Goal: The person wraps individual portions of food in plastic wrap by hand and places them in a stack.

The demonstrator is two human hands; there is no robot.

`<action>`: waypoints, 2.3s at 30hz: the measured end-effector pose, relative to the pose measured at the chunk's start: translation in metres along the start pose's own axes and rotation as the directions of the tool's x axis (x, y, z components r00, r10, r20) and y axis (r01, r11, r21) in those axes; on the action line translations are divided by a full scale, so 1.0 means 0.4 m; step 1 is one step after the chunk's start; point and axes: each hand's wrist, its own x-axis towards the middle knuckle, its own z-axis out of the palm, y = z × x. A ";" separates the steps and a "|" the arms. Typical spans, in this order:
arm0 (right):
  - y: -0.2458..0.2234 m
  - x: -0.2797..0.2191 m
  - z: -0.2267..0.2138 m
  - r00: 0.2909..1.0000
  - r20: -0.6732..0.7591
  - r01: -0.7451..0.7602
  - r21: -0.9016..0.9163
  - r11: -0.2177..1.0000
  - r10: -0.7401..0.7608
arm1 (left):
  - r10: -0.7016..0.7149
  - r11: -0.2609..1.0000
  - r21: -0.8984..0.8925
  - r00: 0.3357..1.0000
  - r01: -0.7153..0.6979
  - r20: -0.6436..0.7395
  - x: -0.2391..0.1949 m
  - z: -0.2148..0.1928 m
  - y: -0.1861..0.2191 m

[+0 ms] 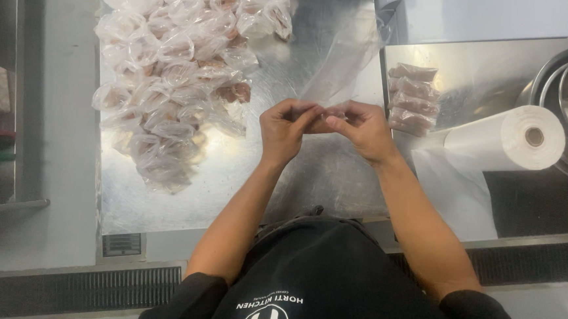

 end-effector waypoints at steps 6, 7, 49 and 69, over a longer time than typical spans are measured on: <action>0.156 -0.005 -0.016 0.987 -0.149 -0.061 0.017 0.998 0.063 | -0.207 0.966 0.155 0.978 0.206 -0.008 -0.011 -0.042 -0.133; 0.182 -0.003 -0.012 0.983 -0.141 -0.122 -0.045 0.991 0.115 | -0.312 0.937 0.158 0.950 0.310 -0.017 -0.011 -0.052 -0.159; 0.245 -0.088 0.024 0.943 0.230 0.325 -0.796 0.510 -0.242 | 0.056 0.594 0.532 0.691 -0.603 0.721 -0.020 -0.203 -0.158; 0.250 -0.017 0.011 0.989 0.113 0.145 -0.891 0.430 -0.099 | 0.088 0.555 0.663 0.828 -0.503 0.554 -0.025 -0.197 -0.213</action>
